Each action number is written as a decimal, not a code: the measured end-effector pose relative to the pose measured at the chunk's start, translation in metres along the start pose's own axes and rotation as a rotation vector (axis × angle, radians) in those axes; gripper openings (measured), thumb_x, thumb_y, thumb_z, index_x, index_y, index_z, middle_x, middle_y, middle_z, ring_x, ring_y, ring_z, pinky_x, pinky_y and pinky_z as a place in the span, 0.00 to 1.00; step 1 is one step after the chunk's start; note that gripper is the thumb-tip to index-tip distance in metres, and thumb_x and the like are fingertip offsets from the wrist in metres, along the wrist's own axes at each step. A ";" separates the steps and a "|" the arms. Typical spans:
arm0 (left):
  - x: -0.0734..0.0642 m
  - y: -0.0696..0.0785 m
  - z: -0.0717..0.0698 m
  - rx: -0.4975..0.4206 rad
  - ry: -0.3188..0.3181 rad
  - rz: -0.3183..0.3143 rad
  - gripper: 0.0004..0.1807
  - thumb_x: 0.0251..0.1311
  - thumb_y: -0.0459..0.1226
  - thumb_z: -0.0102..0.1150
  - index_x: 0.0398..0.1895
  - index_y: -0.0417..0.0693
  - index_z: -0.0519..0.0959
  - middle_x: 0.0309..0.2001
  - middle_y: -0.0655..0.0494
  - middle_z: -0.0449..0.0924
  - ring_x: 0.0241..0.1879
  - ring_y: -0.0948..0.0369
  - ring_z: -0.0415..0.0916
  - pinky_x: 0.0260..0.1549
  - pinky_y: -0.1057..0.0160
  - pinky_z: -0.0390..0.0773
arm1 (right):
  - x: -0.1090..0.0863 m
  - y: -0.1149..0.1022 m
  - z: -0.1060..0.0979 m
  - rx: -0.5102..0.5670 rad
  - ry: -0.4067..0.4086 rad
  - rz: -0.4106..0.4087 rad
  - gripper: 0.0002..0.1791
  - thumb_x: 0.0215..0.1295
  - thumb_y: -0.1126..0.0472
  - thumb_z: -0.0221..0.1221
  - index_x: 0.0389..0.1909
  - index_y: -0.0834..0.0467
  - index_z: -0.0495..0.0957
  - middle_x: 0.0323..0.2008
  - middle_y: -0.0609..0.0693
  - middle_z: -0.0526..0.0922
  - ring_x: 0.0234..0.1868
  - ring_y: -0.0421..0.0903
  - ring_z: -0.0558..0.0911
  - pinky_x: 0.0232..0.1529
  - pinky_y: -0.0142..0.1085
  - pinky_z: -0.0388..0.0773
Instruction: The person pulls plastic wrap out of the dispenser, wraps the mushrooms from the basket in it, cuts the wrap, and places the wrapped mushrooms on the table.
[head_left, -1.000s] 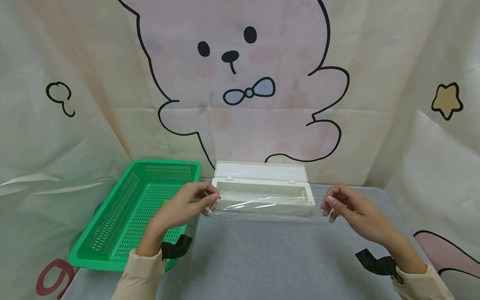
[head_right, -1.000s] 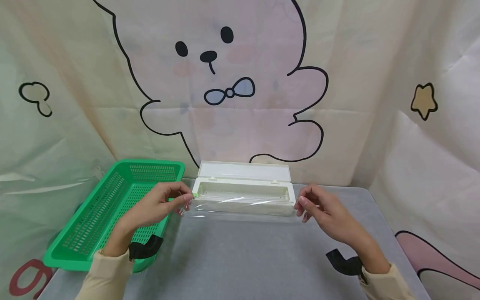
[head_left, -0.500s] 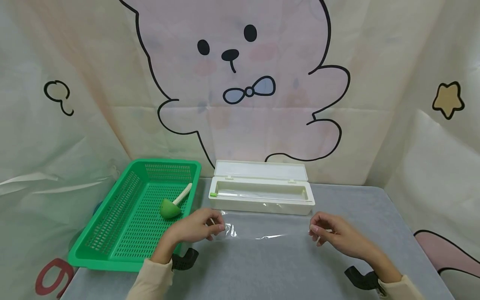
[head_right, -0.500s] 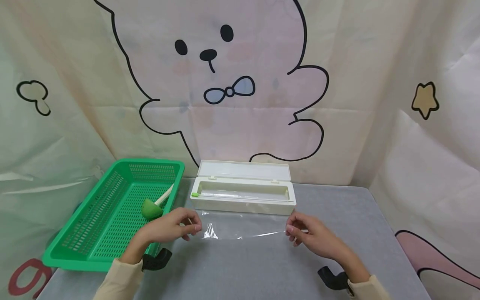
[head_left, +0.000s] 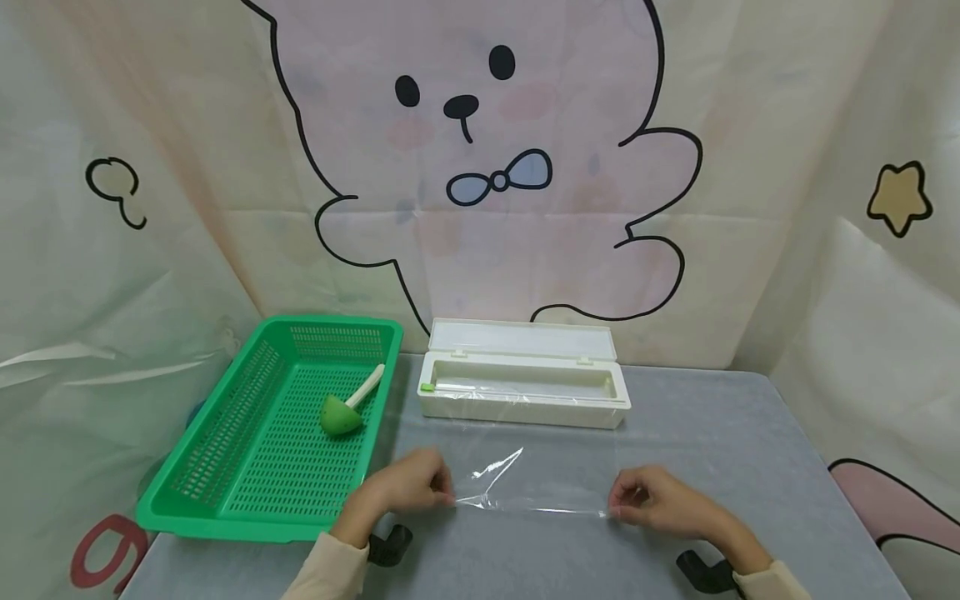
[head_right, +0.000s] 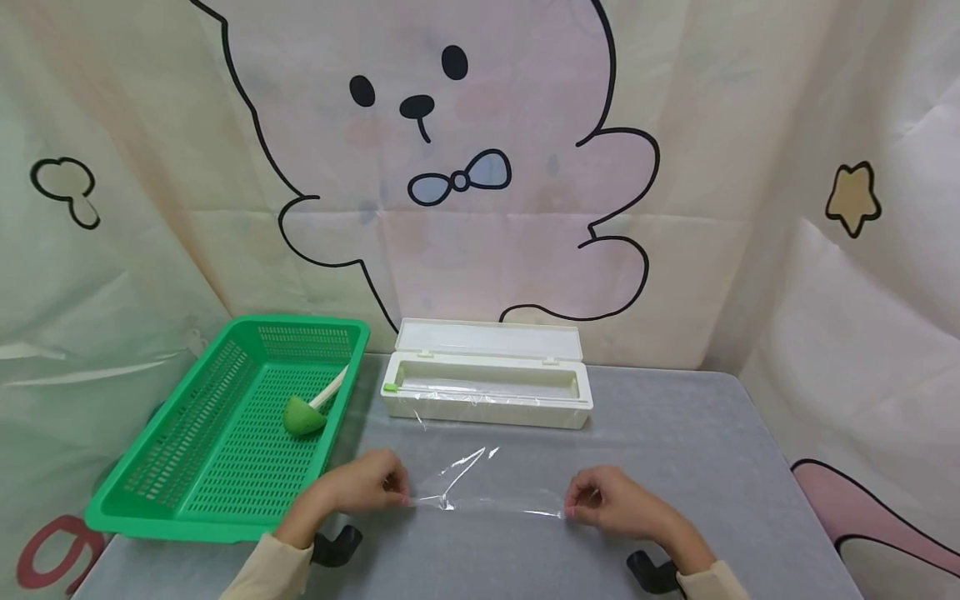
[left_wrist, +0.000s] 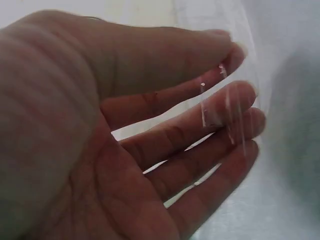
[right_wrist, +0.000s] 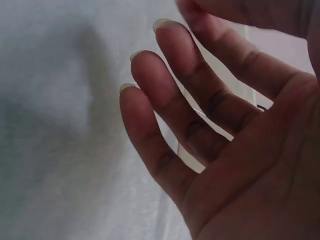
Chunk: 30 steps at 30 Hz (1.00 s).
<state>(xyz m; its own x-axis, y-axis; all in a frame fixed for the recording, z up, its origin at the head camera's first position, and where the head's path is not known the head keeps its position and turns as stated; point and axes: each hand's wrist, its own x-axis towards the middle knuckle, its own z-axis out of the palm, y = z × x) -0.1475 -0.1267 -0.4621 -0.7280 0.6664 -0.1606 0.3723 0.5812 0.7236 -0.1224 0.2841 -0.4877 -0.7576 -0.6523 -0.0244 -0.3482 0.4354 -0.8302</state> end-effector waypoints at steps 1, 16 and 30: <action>0.000 0.000 0.002 0.019 0.002 0.001 0.06 0.55 0.28 0.72 0.22 0.41 0.85 0.20 0.63 0.78 0.22 0.71 0.66 0.23 0.69 0.71 | -0.001 0.002 0.001 0.007 -0.010 -0.002 0.04 0.66 0.65 0.66 0.32 0.56 0.83 0.29 0.37 0.81 0.31 0.32 0.77 0.31 0.32 0.77; -0.001 -0.006 0.018 -0.009 0.049 -0.018 0.27 0.61 0.38 0.71 0.05 0.44 0.75 0.09 0.72 0.62 0.14 0.73 0.55 0.15 0.71 0.56 | -0.002 0.000 0.017 -0.035 -0.096 0.117 0.14 0.65 0.58 0.68 0.20 0.54 0.79 0.18 0.32 0.72 0.19 0.28 0.68 0.19 0.26 0.66; 0.001 -0.011 0.028 0.177 0.152 -0.006 0.18 0.34 0.32 0.85 0.17 0.48 0.78 0.23 0.61 0.69 0.26 0.68 0.64 0.26 0.68 0.69 | 0.000 -0.003 0.030 -0.293 0.005 0.119 0.18 0.47 0.52 0.79 0.17 0.46 0.76 0.16 0.30 0.68 0.19 0.27 0.67 0.21 0.26 0.66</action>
<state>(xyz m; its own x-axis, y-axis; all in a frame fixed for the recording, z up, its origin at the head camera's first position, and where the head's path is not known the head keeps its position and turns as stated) -0.1362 -0.1192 -0.4892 -0.8037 0.5928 -0.0516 0.4537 0.6666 0.5915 -0.1048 0.2638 -0.5023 -0.8051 -0.5832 -0.1080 -0.4007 0.6691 -0.6259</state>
